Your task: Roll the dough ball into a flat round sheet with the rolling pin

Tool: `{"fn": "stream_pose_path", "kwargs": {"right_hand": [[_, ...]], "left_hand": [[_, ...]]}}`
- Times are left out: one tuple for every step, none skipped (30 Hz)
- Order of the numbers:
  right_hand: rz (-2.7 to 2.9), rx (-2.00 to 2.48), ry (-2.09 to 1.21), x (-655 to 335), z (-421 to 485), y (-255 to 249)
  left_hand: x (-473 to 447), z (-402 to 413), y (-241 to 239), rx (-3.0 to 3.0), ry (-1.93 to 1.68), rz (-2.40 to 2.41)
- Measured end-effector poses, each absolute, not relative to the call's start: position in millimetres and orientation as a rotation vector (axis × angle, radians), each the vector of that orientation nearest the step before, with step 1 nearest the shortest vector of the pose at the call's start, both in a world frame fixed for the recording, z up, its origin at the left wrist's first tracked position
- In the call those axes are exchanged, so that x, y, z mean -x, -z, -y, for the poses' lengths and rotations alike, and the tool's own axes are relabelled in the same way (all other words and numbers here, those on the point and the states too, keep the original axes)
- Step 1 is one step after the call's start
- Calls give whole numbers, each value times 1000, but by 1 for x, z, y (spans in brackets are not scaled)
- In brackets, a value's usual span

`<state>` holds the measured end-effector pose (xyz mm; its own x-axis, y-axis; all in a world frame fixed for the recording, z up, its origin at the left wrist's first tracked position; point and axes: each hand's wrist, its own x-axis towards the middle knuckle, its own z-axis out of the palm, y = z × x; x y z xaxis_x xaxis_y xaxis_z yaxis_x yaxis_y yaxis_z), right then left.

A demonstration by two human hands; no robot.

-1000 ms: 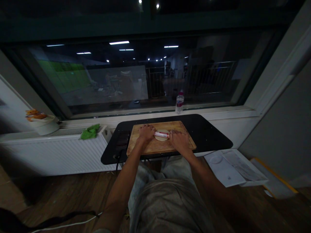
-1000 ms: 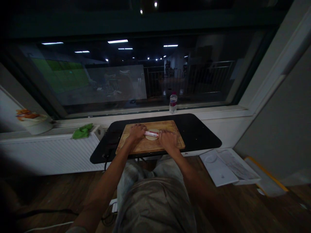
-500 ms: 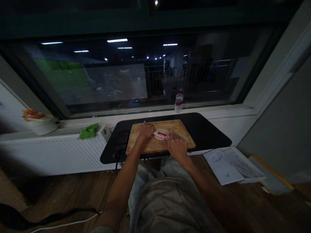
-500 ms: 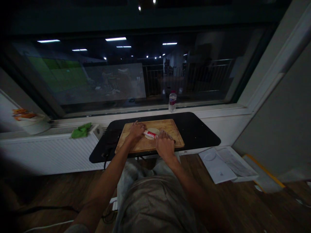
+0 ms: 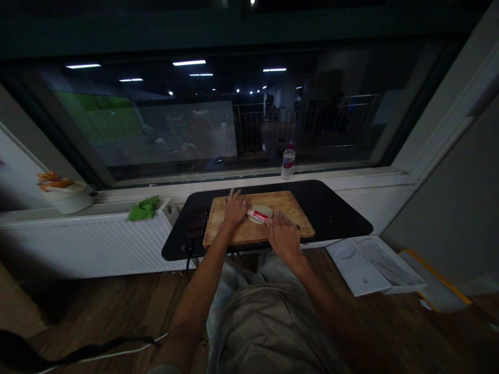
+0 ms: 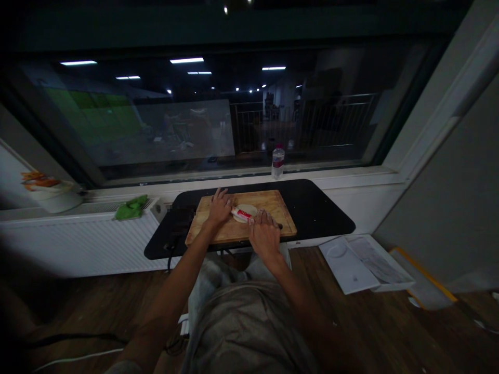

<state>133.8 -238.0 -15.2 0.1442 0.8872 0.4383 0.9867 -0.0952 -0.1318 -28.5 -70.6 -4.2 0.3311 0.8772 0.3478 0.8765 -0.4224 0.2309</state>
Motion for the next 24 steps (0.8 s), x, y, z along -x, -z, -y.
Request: {"fn": "stream_pose_path", "kwargs": {"right_hand": [[1797,2045,341,-135,237,15],[1802,2048,336,-137,237,15],[1814,2045,333,-138,237,15],[1834,2034,330,-139,238,15],[1856,2020,328,-140,239,14],[1881,2004,323,-141,240,13],[1903,1992,312,-142,241,12],[1923,1985,294,-143,242,11],[1937,1986,268,-144,243,9],[1941,1995,236,-146,243,7],[1938,2006,202,-148,243,5],[1931,2014,169,-150,241,2],[1917,2017,139,-154,239,0],[1900,2015,115,-158,235,-2],[1877,2009,99,-163,231,-4],[1857,2001,85,-168,225,-6],[1839,1995,78,-173,218,-9],[1818,1995,82,-178,211,-11],[1832,1990,69,-183,203,-13],[1828,2002,55,-187,195,-15],[1819,2000,59,-190,188,-16],[1789,2013,65,-192,181,-17],[1766,2015,71,-193,175,-18],[1740,2016,80,-193,170,-18]], "left_hand": [[28,71,4,-2549,-706,-1682],[28,71,5,-2540,-735,-1679],[28,71,5,-2532,-759,-1679],[28,71,6,-2524,-781,-1681],[28,71,6,-2516,-800,-1681],[28,70,6,-2511,-812,-1679],[28,70,7,-2508,-817,-1673],[28,69,8,-2507,-820,-1666],[29,69,8,-2500,-827,-1657],[29,68,9,-2483,-849,-1644],[29,68,10,-2447,-893,-1629],[29,67,11,-2391,-961,-1613],[29,67,12,-2319,-1046,-1594],[30,66,14,-2242,-1140,-1571],[31,66,14,-2171,-1233,-1547],[32,65,15,-2116,-1313,-1521],[32,65,16,-2078,-1375,-1499],[33,64,16,-2051,-1419,-1478],[33,64,17,-2030,-1441,-1459],[33,64,17,-2016,-1441,-1442],[33,65,17,-2015,-1416,-1425],[33,67,18,-2030,-1366,-1408],[32,69,18,-2071,-1292,-1396],[32,72,19,-2134,-1195,-1392]]}}
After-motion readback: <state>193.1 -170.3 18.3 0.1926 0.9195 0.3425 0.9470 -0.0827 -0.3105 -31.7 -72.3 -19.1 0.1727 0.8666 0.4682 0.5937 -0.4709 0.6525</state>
